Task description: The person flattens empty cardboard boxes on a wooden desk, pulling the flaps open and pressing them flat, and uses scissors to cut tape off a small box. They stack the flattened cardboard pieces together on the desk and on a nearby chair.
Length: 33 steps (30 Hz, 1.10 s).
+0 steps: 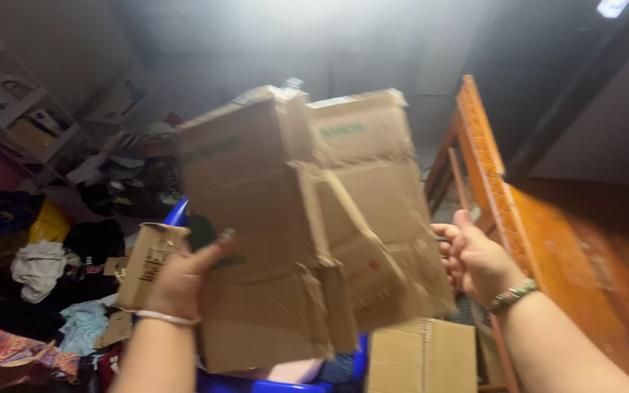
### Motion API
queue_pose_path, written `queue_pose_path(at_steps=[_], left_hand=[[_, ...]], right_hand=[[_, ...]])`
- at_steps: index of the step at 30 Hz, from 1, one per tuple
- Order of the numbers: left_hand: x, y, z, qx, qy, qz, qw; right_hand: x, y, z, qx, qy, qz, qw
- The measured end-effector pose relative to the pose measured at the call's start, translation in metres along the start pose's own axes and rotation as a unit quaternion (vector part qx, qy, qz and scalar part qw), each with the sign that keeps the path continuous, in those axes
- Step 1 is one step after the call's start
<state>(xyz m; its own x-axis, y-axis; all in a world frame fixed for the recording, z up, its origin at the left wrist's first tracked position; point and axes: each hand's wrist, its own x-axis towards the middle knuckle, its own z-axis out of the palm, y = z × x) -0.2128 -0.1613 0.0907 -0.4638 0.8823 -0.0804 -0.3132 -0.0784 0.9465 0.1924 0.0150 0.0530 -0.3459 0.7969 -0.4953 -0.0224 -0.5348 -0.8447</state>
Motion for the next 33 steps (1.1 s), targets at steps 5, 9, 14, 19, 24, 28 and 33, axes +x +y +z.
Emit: queue_pose_path(at_steps=[5,9,14,19,24,28,33], left_hand=[[0.048,0.068,-0.095,-0.08,0.045,-0.066,0.994],[0.108,0.072,-0.167,-0.06,0.017,-0.035,0.997],[0.159,0.064,-0.235,-0.092,0.0,-0.06,0.994],[0.214,0.049,-0.256,-0.136,0.024,-0.097,0.986],[0.256,0.02,-0.235,-0.137,-0.021,-0.14,0.98],[0.277,0.008,-0.21,-0.085,-0.02,-0.166,0.982],[0.308,-0.003,-0.19,-0.023,-0.054,-0.181,0.982]], right_hand=[[0.075,0.012,0.117,-0.087,-0.029,0.055,0.994],[0.145,0.019,0.2,-0.017,-0.135,-0.066,0.989],[0.214,0.017,0.265,0.044,-0.103,-0.089,0.99],[0.249,0.014,0.311,0.052,-0.016,-0.131,0.99],[0.244,0.052,0.304,0.029,-0.002,-0.098,0.995],[0.235,0.08,0.297,0.021,-0.019,-0.059,0.998],[0.231,0.084,0.296,0.022,-0.028,-0.047,0.998]])
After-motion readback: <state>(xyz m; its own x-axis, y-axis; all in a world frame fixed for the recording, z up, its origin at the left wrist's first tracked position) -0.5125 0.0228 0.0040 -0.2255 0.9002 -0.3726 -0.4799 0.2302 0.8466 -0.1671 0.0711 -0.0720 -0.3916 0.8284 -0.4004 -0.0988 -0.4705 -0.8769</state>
